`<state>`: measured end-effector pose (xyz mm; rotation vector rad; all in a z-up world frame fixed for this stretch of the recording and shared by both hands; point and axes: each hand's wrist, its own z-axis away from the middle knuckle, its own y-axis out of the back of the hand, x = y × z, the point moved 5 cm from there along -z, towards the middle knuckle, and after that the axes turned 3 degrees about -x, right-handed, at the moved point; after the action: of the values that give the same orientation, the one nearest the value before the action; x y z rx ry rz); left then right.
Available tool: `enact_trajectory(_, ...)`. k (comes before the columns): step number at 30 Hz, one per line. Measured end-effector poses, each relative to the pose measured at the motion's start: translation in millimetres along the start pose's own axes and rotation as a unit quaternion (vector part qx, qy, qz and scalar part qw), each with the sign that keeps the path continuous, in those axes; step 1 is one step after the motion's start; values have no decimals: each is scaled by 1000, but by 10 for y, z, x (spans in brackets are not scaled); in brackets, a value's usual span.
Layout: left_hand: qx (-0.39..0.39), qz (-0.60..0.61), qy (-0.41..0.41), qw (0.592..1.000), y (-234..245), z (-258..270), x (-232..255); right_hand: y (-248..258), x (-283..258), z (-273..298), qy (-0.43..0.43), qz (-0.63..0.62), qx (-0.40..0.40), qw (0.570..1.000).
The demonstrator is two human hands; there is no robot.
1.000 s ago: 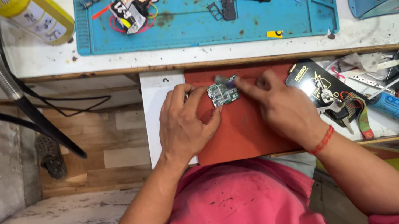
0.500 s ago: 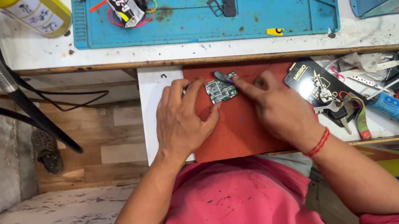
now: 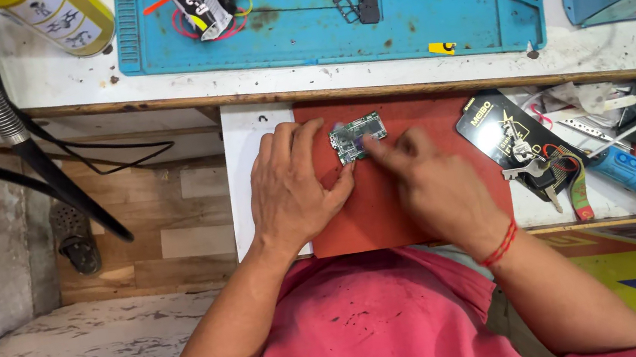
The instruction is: The person uses a toothbrush to scrub the surface of a small circuit board placed on a red mat. They repeatedly brush different areas of the board, occasionally repositioning it with their left hand while continuing to clean with the right.
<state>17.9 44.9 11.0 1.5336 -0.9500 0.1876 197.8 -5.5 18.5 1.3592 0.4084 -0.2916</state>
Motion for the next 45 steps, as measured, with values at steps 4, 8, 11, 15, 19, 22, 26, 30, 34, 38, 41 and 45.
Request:
enact_trajectory(4, 41, 73, -13, 996, 37, 35, 10, -104, -100, 104, 17, -84, 20, 996)
enact_trajectory(8, -17, 307, 171, 936, -132, 349, -54, -151, -280, 331, 59, -165, 128, 976)
enact_trajectory(11, -6, 542, 171, 823, -297, 519, 58, -308, -546, 477, 85, -158, 113, 977)
enact_trajectory(15, -15, 522, 204, 828, -341, 593, -83, -171, -547, 487, 133, -212, 127, 960)
enact_trajectory(19, -158, 586, 210, 767, -347, 671, -81, 173, -219, 312, 128, -243, 125, 953)
enact_trajectory(22, -251, 560, 209, 761, -351, 724, -7, 272, -116, 169, 153, -281, 68, 945)
enact_trajectory(26, -291, 528, 208, 770, -299, 740, 44, 348, -92, 101, 173, -228, 2, 958)
enact_trajectory(30, -276, 524, 201, 780, -148, 705, 78, 379, -74, 66, 194, -210, -23, 958)
enact_trajectory(34, -243, 446, 98, 856, 116, 680, 78, 328, -15, 28, 171, -214, -11, 962)
enact_trajectory(38, -147, 189, 71, 968, 255, 672, 64, 289, -4, -91, 172, -69, 88, 979)
enact_trajectory(41, -89, 95, 33, 991, 327, 621, 128, 163, 6, -199, 153, -32, 75, 985)
enact_trajectory(45, -141, -3, 46, 989, 266, 500, 38, 122, 80, -247, 133, -84, 69, 985)
